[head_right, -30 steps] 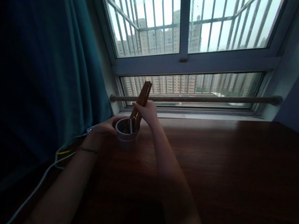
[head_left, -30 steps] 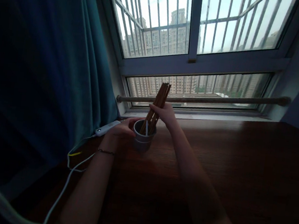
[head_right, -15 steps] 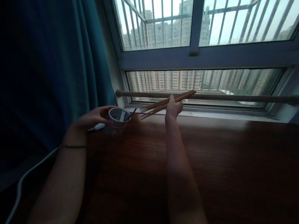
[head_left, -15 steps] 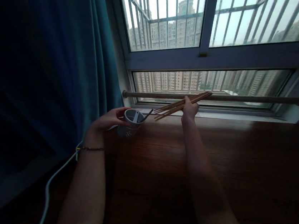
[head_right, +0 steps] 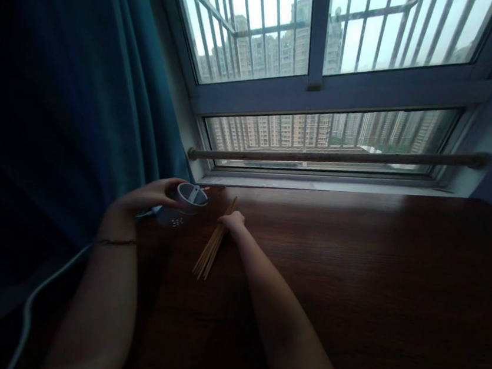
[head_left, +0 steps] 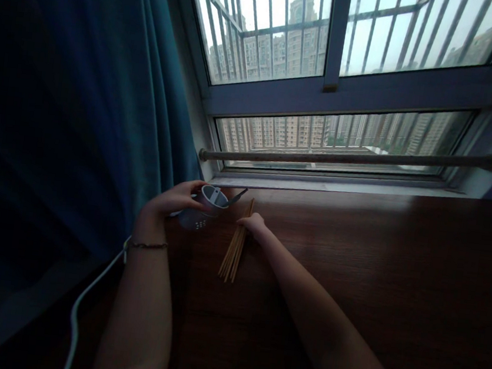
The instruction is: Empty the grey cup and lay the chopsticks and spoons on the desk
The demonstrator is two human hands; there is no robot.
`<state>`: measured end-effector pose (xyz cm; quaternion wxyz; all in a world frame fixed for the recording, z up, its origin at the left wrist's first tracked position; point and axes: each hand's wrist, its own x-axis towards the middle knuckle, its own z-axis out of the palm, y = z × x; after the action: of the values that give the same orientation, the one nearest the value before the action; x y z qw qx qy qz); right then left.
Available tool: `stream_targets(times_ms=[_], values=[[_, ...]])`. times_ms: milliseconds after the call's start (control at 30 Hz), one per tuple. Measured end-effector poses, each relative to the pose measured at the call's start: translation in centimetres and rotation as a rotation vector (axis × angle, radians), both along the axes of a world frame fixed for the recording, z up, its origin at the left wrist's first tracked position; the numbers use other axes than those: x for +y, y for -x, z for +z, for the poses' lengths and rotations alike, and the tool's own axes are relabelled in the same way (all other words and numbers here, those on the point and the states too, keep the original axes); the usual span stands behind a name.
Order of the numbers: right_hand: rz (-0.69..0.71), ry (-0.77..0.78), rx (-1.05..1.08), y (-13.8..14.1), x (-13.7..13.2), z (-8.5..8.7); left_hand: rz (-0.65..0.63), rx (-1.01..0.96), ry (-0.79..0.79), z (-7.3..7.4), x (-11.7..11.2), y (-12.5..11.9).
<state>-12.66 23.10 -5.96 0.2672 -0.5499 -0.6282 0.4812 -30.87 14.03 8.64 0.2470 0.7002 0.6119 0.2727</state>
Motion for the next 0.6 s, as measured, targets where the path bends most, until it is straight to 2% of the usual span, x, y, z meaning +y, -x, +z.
stream_targets(times_ms=[367, 467, 600], values=[[-0.023, -0.259, -0.278, 0.7, -3.6, 1.2, -0.059, 0.094, 0.042, 0.4, -0.2, -0.7], [-0.057, -0.292, -0.323, 1.1, -3.9, 1.4, -0.069, 0.119, 0.048, 0.4, -0.1, -0.6], [-0.03, -0.286, -0.338, 0.8, -3.7, 1.4, -0.099, 0.131, 0.051, 0.4, 0.0, -0.7]])
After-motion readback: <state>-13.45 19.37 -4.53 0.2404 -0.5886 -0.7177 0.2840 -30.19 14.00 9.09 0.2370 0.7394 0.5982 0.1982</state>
